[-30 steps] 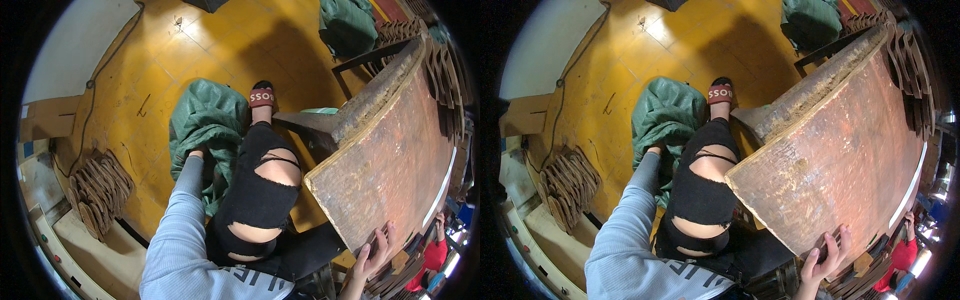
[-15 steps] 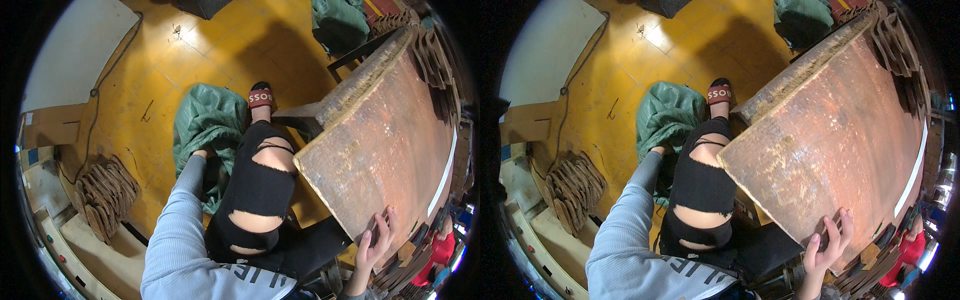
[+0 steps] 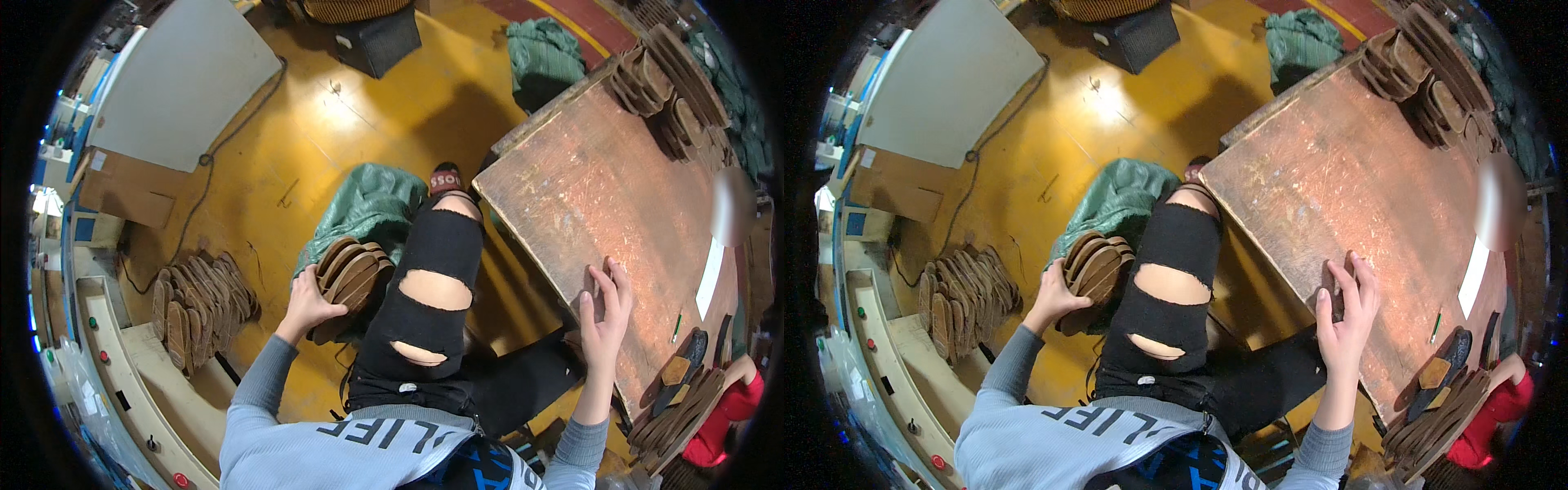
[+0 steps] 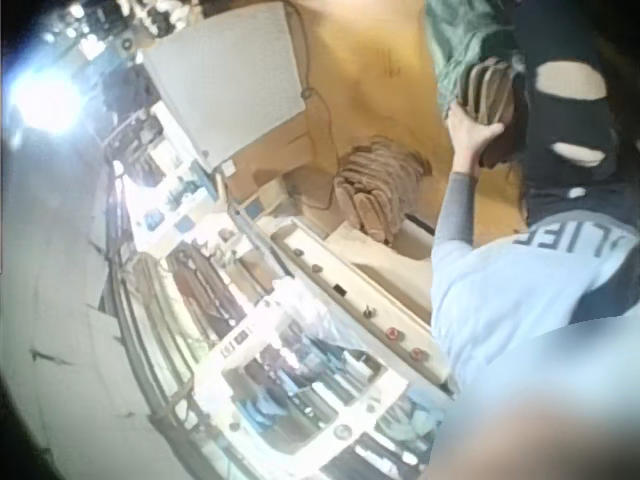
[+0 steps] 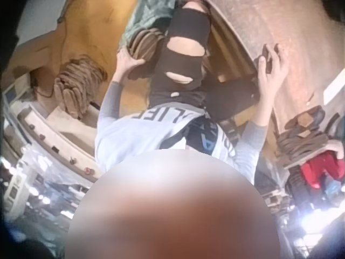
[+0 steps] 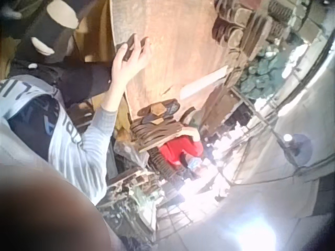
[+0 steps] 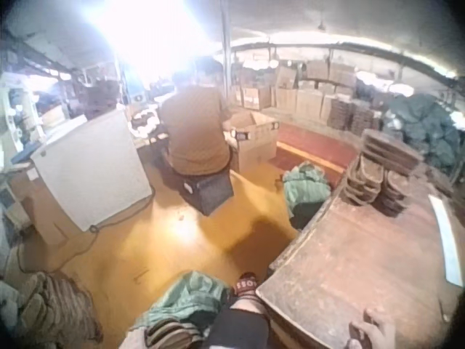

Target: The person repeatedly retrieves brown shoe sole components from a green sack on the floor, stacks them on a wooden table, and occasionally writes on a paper sheet with a pen. A coworker across the table also handles similar components.

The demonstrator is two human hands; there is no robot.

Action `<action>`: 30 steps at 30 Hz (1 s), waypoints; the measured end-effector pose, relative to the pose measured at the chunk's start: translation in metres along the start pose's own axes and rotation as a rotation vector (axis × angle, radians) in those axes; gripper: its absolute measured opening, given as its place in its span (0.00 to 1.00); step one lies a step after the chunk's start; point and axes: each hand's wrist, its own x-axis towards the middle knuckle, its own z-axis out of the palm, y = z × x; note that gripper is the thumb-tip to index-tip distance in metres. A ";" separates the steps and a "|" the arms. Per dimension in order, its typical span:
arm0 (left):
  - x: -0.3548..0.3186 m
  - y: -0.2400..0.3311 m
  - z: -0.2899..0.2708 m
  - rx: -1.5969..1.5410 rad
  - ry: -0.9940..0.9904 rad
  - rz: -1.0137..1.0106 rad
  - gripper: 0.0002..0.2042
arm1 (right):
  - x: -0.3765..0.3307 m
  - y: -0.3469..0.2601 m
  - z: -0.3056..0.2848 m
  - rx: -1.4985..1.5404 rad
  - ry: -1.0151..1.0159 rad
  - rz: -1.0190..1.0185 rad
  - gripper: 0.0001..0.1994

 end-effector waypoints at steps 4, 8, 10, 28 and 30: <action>-0.027 0.048 -0.082 -0.088 0.296 0.106 0.53 | -0.006 -0.003 -0.009 0.098 0.040 -0.055 0.19; -0.037 0.130 -0.160 -0.097 0.528 0.428 0.51 | -0.015 -0.015 -0.030 0.265 0.105 -0.094 0.22; -0.037 0.182 -0.190 -0.002 0.592 0.689 0.51 | -0.018 -0.022 -0.047 0.336 0.149 -0.134 0.26; 0.032 0.480 -0.064 0.221 -0.057 1.534 0.60 | 0.003 0.049 -0.090 -0.013 0.282 -0.028 0.25; 0.036 0.474 -0.066 0.223 -0.043 1.496 0.59 | -0.001 0.051 -0.090 -0.036 0.273 -0.030 0.24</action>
